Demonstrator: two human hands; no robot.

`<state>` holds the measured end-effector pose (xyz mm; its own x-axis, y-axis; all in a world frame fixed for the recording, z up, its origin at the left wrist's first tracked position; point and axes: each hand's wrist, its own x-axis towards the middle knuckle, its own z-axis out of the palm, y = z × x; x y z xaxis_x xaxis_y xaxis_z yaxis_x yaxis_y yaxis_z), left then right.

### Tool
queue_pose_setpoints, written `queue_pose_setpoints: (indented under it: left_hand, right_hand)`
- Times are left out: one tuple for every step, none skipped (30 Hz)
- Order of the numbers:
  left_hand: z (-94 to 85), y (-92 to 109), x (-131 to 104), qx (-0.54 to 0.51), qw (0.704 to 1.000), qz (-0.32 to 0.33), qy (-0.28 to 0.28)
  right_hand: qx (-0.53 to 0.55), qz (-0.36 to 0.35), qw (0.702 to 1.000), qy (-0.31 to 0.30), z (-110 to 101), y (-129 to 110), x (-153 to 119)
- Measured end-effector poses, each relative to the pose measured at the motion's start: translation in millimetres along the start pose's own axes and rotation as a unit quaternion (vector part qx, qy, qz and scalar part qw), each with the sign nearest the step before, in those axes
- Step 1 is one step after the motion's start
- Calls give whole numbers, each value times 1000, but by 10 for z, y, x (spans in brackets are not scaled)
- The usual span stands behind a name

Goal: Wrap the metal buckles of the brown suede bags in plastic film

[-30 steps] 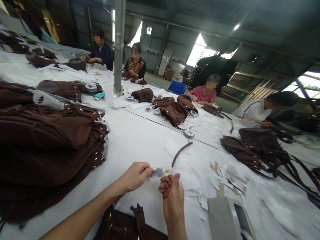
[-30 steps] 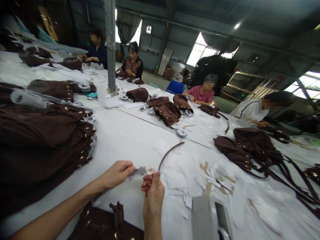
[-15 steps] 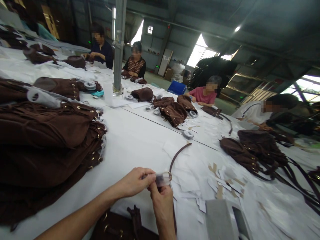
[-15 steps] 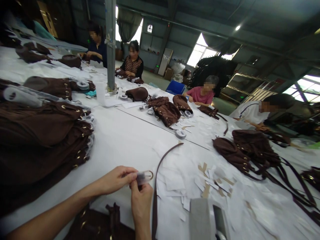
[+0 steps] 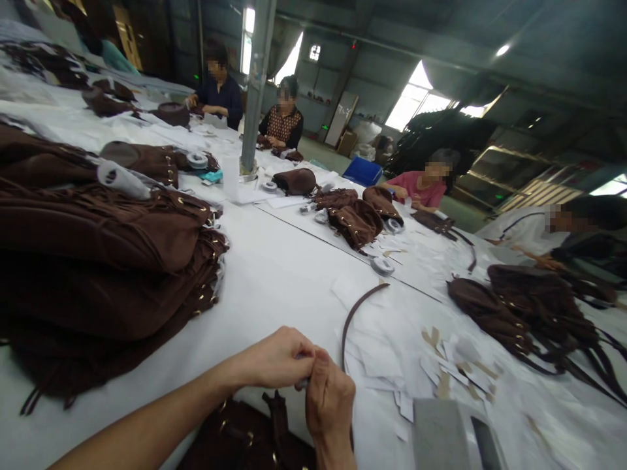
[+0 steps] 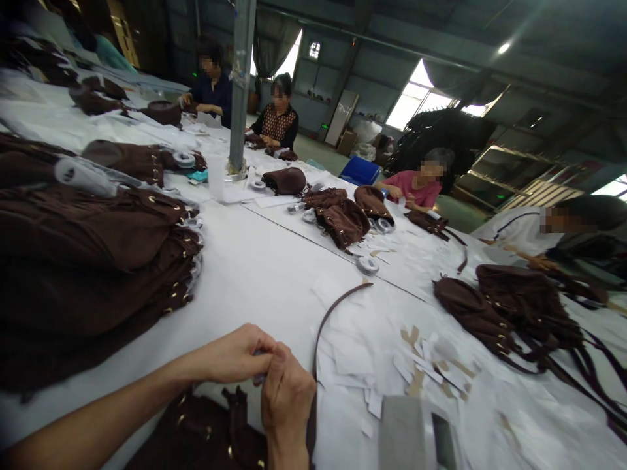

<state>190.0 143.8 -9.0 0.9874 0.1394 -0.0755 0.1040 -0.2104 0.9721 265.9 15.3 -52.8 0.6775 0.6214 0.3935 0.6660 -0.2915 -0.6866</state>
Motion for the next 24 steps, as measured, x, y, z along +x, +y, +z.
queue_pose_setpoints:
  left_hand:
    - [-34, 8, -10, -31, 999, -15, -19]
    - [-80, 8, -21, -61, 997, -34, -43]
    - [-132, 0, -30, -90, 992, -51, -69]
    - [-184, -18, -38, -118, 986, -65, -97]
    - [-232, -47, -44, -142, 979, -75, -128]
    - [-272, -84, -46, -163, 970, -82, -158]
    - [-302, -129, -44, -180, 961, -91, -190]
    - [-322, -180, -39, -192, 951, -103, -221]
    - [-332, -232, -31, -200, 941, -114, -247]
    - [-336, -284, -23, -205, 932, -127, -270]
    - [-336, -331, -16, -209, 925, -140, -286]
    - [-336, -371, -12, -215, 917, -149, -300]
    - [-339, -402, -12, -222, 911, -152, -311]
    - [-350, -425, -17, -231, 907, -150, -319]
    - [-367, -437, -26, -240, 902, -147, -328]
    - [-391, -439, -37, -249, 898, -144, -333]
    - [-416, -434, -49, -256, 895, -140, -338]
    - [-439, -421, -59, -260, 892, -140, -344]
    - [-454, -404, -65, -260, 890, -141, -348]
    - [-455, -384, -65, -258, 891, -140, -347]
    - [-437, -362, -58, -256, 895, -133, -341]
    - [-400, -339, -44, -257, 903, -122, -322]
    - [-345, -316, -26, -259, 914, -110, -292]
    - [-275, -294, -4, -263, 925, -101, -255]
  right_hand:
    - [-1, 10, 1000, 8, -17, 3, 0]
    - [-4, 22, 999, 35, -44, -1, 4]
    - [-12, 33, 997, 71, -80, -11, 12]
    - [-20, 51, 993, 109, -122, -23, 24]
    - [-25, 74, 987, 141, -167, -34, 37]
    - [-28, 104, 980, 167, -211, -39, 52]
    - [-26, 140, 971, 191, -252, -34, 67]
    - [-19, 176, 961, 211, -285, -19, 82]
    - [-7, 210, 950, 230, -310, 5, 96]
    - [11, 239, 939, 246, -326, 35, 109]
    - [36, 262, 930, 256, -332, 66, 122]
    - [70, 280, 921, 262, -329, 95, 135]
    - [113, 296, 910, 268, -320, 117, 148]
    - [162, 314, 895, 273, -308, 131, 161]
    - [214, 334, 875, 277, -297, 138, 176]
    - [264, 355, 852, 279, -289, 140, 191]
    - [310, 376, 828, 277, -286, 140, 206]
    - [352, 395, 804, 270, -286, 139, 221]
    - [391, 412, 782, 256, -288, 139, 235]
    - [423, 427, 764, 235, -288, 139, 245]
    - [452, 439, 748, 209, -284, 138, 253]
    - [476, 446, 736, 183, -274, 135, 256]
    - [497, 448, 726, 158, -257, 128, 254]
    - [517, 444, 719, 137, -233, 118, 248]
